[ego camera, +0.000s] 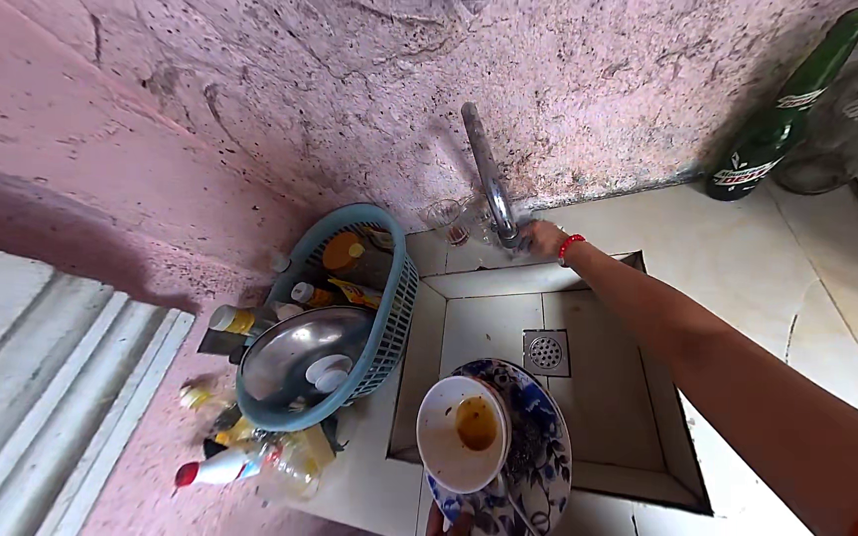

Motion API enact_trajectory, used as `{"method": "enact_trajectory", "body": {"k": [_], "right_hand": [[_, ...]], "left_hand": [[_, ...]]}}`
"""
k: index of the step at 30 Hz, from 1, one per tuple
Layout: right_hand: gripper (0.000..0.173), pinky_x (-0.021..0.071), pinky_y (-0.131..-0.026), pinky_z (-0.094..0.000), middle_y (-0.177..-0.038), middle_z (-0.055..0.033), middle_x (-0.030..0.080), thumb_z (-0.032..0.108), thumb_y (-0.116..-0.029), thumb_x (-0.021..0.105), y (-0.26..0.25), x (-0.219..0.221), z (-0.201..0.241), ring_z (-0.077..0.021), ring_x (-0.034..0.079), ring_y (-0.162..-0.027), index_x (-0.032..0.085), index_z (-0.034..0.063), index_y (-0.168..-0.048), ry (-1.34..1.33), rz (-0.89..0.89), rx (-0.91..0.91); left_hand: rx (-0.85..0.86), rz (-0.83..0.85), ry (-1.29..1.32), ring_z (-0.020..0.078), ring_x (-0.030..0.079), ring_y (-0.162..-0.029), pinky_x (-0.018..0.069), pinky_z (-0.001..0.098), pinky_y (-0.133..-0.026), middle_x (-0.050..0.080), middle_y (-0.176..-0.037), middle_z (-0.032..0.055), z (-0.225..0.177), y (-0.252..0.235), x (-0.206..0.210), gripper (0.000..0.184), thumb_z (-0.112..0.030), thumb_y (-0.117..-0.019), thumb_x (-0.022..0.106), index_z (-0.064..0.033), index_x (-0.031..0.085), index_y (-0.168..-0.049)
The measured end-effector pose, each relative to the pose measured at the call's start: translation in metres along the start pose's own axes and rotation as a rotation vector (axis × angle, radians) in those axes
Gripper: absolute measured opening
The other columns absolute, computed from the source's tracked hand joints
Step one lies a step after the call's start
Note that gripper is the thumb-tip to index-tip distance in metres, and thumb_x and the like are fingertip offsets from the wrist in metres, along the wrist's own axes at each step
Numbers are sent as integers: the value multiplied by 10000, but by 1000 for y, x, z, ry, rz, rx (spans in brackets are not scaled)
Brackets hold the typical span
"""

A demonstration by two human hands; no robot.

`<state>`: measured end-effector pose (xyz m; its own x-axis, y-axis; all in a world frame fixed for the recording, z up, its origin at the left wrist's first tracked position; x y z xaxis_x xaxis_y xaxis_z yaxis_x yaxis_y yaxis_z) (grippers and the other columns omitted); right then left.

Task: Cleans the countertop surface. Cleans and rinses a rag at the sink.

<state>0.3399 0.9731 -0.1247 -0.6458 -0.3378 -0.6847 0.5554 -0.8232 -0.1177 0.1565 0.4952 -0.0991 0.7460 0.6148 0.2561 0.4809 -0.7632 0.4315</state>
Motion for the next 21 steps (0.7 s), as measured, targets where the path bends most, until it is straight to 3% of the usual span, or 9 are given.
{"method": "enact_trajectory", "body": {"k": [4, 8, 11, 14, 16, 17, 19, 20, 21], "right_hand": [[205, 490, -999, -516, -1049, -227, 726, -151, -903, 564, 31, -2, 42, -341, 680, -1048, 743, -75, -970, -192, 95, 14], [172, 547, -821, -349, -890, -148, 720, -154, -887, 555, 76, -63, 42, -148, 663, -829, 713, -92, -913, -511, -280, -24], [158, 557, -808, -289, -904, -96, 714, -111, -896, 559, 143, -136, 24, -67, 649, -820, 708, -69, -930, -515, -549, 12], [185, 548, -831, -417, -969, -168, 707, -46, -944, 545, 220, -205, -29, -196, 661, -866, 706, -61, -1035, -366, -712, 364], [258, 510, -928, -567, -1113, -262, 695, 67, -1024, 519, 252, -221, -82, -363, 671, -1027, 691, -54, -1173, -224, -657, 575], [315, 451, -1002, -620, -1232, -282, 659, 150, -1058, 509, 260, -213, -105, -416, 623, -1159, 663, -41, -1257, -130, -569, 618], [524, 205, -1137, -771, -1521, -307, 456, 371, -1043, 556, 263, -180, -122, -531, 337, -1454, 571, 29, -1439, 106, -391, 613], [649, 117, -1130, -815, -1575, -319, 375, 508, -1000, 589, 261, -163, -112, -566, 213, -1497, 543, 77, -1482, 202, -350, 597], [720, 104, -1123, -832, -1578, -319, 372, 591, -947, 625, 261, -146, -97, -578, 195, -1499, 553, 114, -1482, 278, -338, 570]], "left_hand": [[-49, 18, 4, 127, 748, -733, 643, 314, -650, 759, -939, 16, 11, 5, 11, 370, 62, -995, 332, -86, 428, -1320], [-46, 4, -20, 145, 747, -684, 642, 324, -611, 762, -891, 27, 11, 7, 22, 372, 64, -1003, 313, -74, 430, -1328], [-60, -5, -39, 153, 742, -662, 639, 325, -591, 756, -881, 38, 12, 7, 27, 372, 64, -1008, 303, -64, 430, -1332], [-65, -5, -57, 166, 740, -649, 639, 333, -580, 755, -875, 54, 11, 4, 31, 360, 66, -1011, 304, -56, 452, -1316], [-63, 6, -88, 164, 736, -655, 637, 331, -577, 746, -895, 64, 11, 0, 38, 364, 67, -1011, 314, -46, 454, -1327], [-61, 18, -103, 165, 735, -665, 637, 331, -582, 740, -911, 68, 12, -4, 44, 369, 61, -1012, 327, -43, 453, -1343], [-46, 52, -141, 156, 735, -683, 636, 320, -585, 730, -922, 67, 13, -15, 65, 361, 40, -1015, 358, -34, 453, -1356], [-35, 85, -164, 148, 734, -703, 634, 312, -597, 725, -931, 63, 13, -22, 81, 353, 24, -1017, 372, -31, 455, -1355], [-23, 124, -183, 138, 729, -724, 630, 301, -610, 716, -945, 62, 14, -29, 101, 349, 9, -1017, 387, -29, 459, -1356]]}}
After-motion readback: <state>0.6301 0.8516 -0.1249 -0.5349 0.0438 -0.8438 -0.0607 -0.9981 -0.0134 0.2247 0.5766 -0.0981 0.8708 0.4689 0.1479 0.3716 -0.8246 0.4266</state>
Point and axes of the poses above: each hand's wrist, its own y-axis away from the middle knuckle, its own x-axis out of the palm, z = x × y, the point moved 10 cm from there along -y, towards the middle knuckle
